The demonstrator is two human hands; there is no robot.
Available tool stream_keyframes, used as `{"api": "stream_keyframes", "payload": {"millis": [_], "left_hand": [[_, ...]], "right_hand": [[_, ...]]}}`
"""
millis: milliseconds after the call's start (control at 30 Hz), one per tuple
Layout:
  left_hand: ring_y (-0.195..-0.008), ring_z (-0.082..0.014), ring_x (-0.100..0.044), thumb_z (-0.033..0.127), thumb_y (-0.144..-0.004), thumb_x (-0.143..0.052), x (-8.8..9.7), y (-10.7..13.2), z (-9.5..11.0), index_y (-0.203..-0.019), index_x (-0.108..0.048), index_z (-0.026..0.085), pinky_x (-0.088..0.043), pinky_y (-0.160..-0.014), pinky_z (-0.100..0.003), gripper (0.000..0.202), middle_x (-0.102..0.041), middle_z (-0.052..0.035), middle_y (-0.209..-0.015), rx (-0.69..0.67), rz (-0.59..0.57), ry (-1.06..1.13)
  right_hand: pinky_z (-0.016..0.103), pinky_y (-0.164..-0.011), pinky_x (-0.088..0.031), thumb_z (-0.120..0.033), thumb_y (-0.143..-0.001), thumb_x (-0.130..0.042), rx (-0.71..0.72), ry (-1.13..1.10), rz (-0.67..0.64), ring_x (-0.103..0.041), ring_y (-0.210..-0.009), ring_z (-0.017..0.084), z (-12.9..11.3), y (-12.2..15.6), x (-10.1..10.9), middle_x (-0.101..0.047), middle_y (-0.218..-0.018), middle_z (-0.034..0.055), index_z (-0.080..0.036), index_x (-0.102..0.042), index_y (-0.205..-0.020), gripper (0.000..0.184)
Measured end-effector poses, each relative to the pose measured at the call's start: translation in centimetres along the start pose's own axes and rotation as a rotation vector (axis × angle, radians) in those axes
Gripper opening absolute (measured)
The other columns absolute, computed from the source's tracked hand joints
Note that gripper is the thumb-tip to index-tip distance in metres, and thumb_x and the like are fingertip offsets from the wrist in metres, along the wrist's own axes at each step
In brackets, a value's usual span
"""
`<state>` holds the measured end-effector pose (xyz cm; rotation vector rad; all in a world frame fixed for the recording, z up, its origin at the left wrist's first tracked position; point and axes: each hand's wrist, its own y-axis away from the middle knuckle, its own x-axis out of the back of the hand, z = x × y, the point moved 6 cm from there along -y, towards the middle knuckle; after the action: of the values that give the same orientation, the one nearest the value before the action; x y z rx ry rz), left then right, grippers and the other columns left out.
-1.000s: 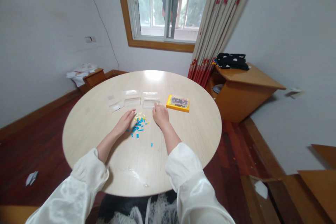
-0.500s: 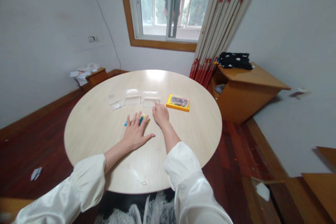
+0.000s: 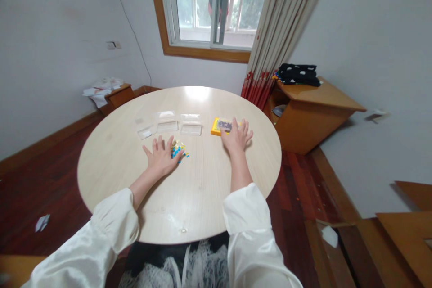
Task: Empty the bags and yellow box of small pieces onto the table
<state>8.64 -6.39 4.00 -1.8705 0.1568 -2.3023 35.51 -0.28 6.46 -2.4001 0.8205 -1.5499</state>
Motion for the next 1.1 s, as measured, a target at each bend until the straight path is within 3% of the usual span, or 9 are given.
{"api": "stream_keyframes", "payload": {"millis": [67,133,300,433,600,733,833,967,1100], "left_hand": [[-0.14,-0.0427,-0.019,0.062,-0.088,-0.033,-0.6,-0.2,0.4,-0.145,-0.034,0.02,-0.01,-0.105,-0.069,0.071,-0.025,-0.0235,-0.151,-0.008,-0.044,0.028],[-0.138,-0.0416,-0.024,0.057,-0.089,-0.034,-1.0,-0.5,1.1,-0.144,-0.036,0.019,-0.015,-0.106,-0.065,0.067,-0.031,-0.0242,-0.148,-0.056,-0.035,0.05],[-0.13,-0.0366,-0.039,0.048,-0.092,-0.036,-1.0,-1.2,1.8,-0.136,-0.045,0.01,-0.028,-0.107,-0.052,0.058,-0.044,-0.0249,-0.137,-0.146,0.093,0.136],[-0.126,-0.0334,-0.042,0.043,-0.091,-0.041,-0.5,-1.6,1.8,-0.127,-0.052,0.01,-0.031,-0.107,-0.05,0.05,-0.049,-0.0221,-0.13,-0.165,0.211,0.273],[-0.121,-0.0279,-0.046,0.036,-0.09,-0.043,0.4,-1.5,3.1,-0.115,-0.056,0.013,-0.037,-0.105,-0.045,0.036,-0.051,-0.018,-0.123,-0.24,0.317,0.55],[-0.114,-0.0247,-0.05,0.031,-0.089,-0.042,0.9,-1.3,2.9,-0.104,-0.059,0.015,-0.04,-0.102,-0.043,0.028,-0.053,-0.0152,-0.114,-0.274,0.332,0.763],[-0.107,-0.0229,-0.054,0.029,-0.087,-0.044,1.3,-1.5,1.7,-0.093,-0.062,0.018,-0.041,-0.1,-0.041,0.022,-0.057,-0.011,-0.104,-0.219,0.344,0.917],[-0.1,-0.0215,-0.058,0.029,-0.084,-0.052,1.3,-2.2,0.2,-0.08,-0.064,0.019,-0.041,-0.098,-0.036,0.016,-0.062,-0.0063,-0.09,-0.05,0.334,1.21],[-0.087,-0.018,-0.063,0.031,-0.084,-0.058,0.1,-3.1,0.4,-0.078,-0.064,0.016,-0.045,-0.092,-0.033,0.017,-0.065,-0.0049,-0.082,0.122,0.138,1.669]], "right_hand": [[0.057,-0.102,-0.026,-0.052,-0.077,-0.059,-0.034,-0.008,-0.15,-0.033,-0.132,0.034,1.7,0.1,-1.0,-0.037,-0.144,0.0187,-0.022,-0.035,-0.142,0.076],[0.054,-0.101,-0.03,-0.051,-0.073,-0.063,-0.017,-0.035,-0.216,-0.036,-0.13,0.033,2.4,0.1,-1.8,-0.039,-0.142,0.0172,-0.024,-0.029,-0.144,0.084],[0.056,-0.108,-0.018,-0.043,-0.068,-0.071,0.019,-0.079,-0.102,-0.017,-0.141,0.031,2.4,-0.7,-1.8,-0.023,-0.152,0.0178,-0.02,-0.046,-0.131,0.072],[0.058,-0.109,-0.011,-0.043,-0.068,-0.071,0.094,-0.093,-0.042,-0.014,-0.142,0.03,1.5,-1.1,-1.7,-0.022,-0.154,0.0163,-0.019,-0.054,-0.118,0.058],[0.059,-0.105,-0.01,-0.046,-0.072,-0.066,0.183,-0.02,-0.062,-0.026,-0.136,0.031,0.3,-0.8,-2.2,-0.037,-0.147,0.0142,-0.024,-0.045,-0.133,0.068],[0.054,-0.1,-0.018,-0.053,-0.069,-0.067,0.132,0.041,-0.021,-0.04,-0.118,0.033,0.2,-0.7,-1.5,-0.052,-0.128,0.014,-0.023,-0.053,-0.127,0.066],[0.052,-0.096,-0.024,-0.056,-0.062,-0.072,0.078,0.049,0.023,-0.043,-0.109,0.033,0.1,-0.6,-0.8,-0.053,-0.117,0.0139,-0.023,-0.06,-0.12,0.068],[0.047,-0.093,-0.03,-0.052,-0.066,-0.07,0.03,-0.048,0.136,-0.042,-0.106,0.031,-0.8,-0.2,0.8,-0.048,-0.113,0.0127,-0.023,-0.058,-0.122,0.065],[0.045,-0.094,-0.033,-0.054,-0.071,-0.067,0.114,-0.201,0.167,-0.042,-0.105,0.029,-3.7,1.4,1.8,-0.046,-0.112,0.0119,-0.022,-0.057,-0.124,0.063]]}}
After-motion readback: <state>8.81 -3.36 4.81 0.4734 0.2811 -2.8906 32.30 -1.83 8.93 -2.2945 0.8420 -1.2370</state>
